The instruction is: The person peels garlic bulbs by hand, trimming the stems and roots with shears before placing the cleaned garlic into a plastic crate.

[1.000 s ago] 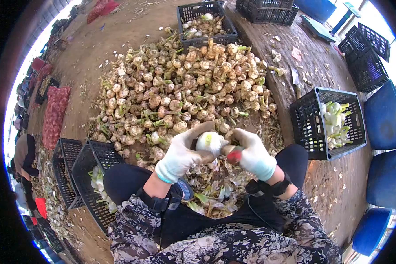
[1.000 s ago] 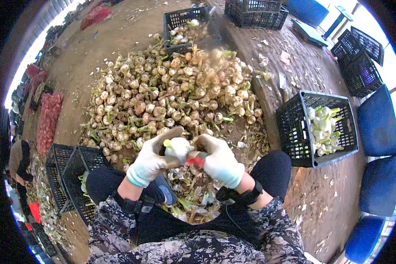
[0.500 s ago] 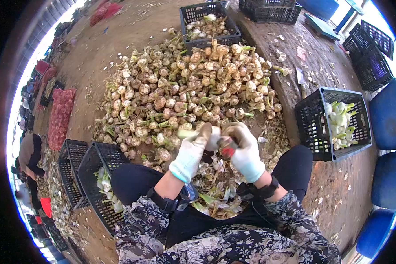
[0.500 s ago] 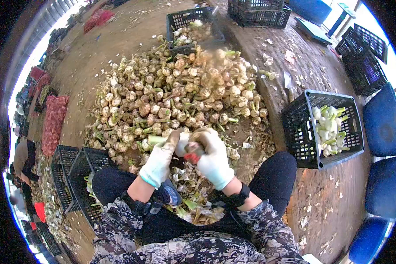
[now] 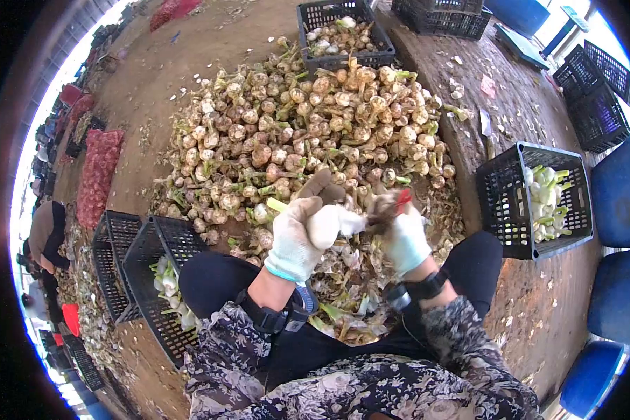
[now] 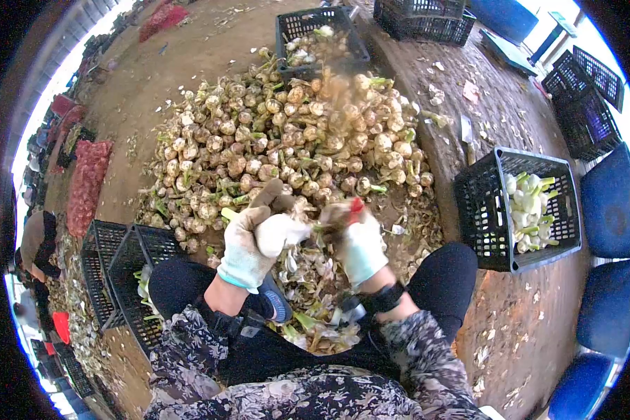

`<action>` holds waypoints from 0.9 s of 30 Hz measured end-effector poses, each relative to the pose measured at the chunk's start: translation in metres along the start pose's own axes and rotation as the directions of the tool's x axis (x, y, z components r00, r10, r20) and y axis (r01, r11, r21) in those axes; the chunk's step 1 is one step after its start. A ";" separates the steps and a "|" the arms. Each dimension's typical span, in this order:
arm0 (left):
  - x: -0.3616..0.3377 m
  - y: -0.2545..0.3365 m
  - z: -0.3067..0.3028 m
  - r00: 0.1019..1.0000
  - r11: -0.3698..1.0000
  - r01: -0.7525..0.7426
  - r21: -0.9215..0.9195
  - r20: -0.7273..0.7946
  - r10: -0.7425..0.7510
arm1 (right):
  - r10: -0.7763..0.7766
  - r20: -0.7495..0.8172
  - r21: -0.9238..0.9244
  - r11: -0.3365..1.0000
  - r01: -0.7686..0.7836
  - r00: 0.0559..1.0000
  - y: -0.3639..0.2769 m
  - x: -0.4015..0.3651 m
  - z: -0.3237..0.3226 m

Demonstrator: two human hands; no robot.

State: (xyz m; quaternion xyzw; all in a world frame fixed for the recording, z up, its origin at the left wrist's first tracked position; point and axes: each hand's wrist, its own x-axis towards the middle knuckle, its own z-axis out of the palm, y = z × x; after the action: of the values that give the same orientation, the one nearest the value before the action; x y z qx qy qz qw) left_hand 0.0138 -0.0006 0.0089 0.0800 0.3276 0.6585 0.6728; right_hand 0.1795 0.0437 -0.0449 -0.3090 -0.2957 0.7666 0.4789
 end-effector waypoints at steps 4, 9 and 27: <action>0.003 0.005 -0.018 0.993 0.980 0.114 -0.162 0.052 -0.106 | 0.239 0.117 -0.982 0.170 0.077 0.964 -0.008 -0.011 -0.027; 0.005 -0.011 -0.006 0.992 0.945 -0.083 0.317 -0.063 0.109 | -0.032 0.202 -0.705 0.689 0.168 0.979 -0.021 -0.021 0.034; 0.007 -0.007 -0.006 0.951 0.928 0.304 0.217 -0.131 -0.281 | -0.205 0.748 -0.592 0.223 0.774 0.631 -0.052 -0.012 0.041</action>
State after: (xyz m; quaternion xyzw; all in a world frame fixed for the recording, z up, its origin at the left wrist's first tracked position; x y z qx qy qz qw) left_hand 0.0159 0.0034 -0.0019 0.0768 0.4438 0.5107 0.7324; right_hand 0.1819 0.0454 0.0225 -0.1728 -0.8531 0.3308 0.3645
